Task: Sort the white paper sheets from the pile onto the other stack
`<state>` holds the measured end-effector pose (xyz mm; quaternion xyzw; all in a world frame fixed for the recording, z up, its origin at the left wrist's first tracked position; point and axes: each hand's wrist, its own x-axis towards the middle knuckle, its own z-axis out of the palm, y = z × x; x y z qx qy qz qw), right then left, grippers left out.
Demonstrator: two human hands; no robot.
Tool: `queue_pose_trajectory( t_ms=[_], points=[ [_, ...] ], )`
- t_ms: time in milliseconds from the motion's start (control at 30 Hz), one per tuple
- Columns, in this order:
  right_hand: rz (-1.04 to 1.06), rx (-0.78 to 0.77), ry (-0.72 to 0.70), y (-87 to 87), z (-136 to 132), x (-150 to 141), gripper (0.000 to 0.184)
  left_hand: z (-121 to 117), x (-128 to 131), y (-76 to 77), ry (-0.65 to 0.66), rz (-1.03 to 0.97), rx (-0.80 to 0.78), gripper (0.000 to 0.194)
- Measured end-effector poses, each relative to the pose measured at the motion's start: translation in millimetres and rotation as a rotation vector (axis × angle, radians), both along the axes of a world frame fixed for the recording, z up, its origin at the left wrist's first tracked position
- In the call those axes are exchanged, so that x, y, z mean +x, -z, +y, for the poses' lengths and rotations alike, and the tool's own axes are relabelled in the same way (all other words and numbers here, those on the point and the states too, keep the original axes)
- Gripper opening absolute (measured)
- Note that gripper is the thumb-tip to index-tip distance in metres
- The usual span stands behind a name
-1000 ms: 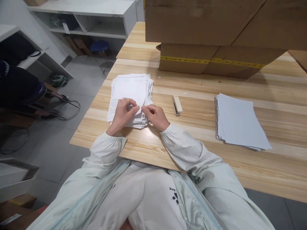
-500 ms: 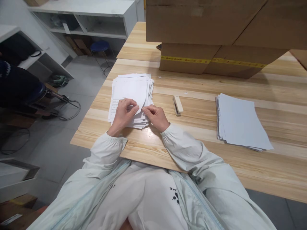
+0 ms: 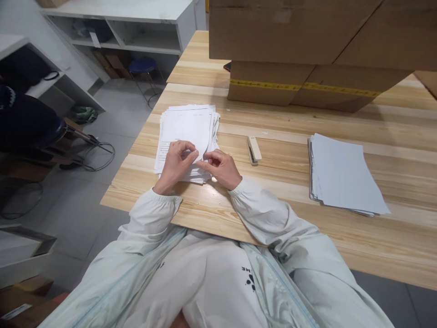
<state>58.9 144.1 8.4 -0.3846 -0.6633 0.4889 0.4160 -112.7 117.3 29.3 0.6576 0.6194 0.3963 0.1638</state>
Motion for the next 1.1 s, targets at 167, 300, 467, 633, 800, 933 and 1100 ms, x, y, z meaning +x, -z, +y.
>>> queue_pose_trajectory(
  t_ms=[167,300,467,633,800,933,1100],
  points=[
    [-0.004,-0.013,-0.007,1.9,1.1,1.3,0.028,-1.0,-0.7,-0.7,0.007,-0.017,0.011,0.007],
    [-0.021,-0.026,0.005,5.0,2.2,2.0,0.022,-4.7,-5.7,-3.7,0.087,0.004,-0.011,0.017],
    [-0.008,-0.101,0.015,9.2,2.4,0.4,0.026,-8.8,-11.6,-2.0,0.168,-0.013,0.010,0.026],
    [-0.032,-0.105,0.026,9.4,1.8,-0.6,0.032,-8.8,-5.9,5.6,0.027,-0.141,0.089,0.011],
    [-0.056,-0.110,0.036,8.0,1.7,-0.4,0.033,-5.1,-11.9,10.1,-0.490,-0.408,0.397,0.036],
    [-0.064,-0.116,0.040,6.2,1.3,-0.7,0.034,-0.2,-20.6,10.5,-0.591,-0.543,0.601,0.046],
    [-0.073,-0.118,0.043,4.0,0.9,-0.9,0.034,-3.5,-13.4,10.8,-0.528,-0.543,0.606,0.041]
  ],
)
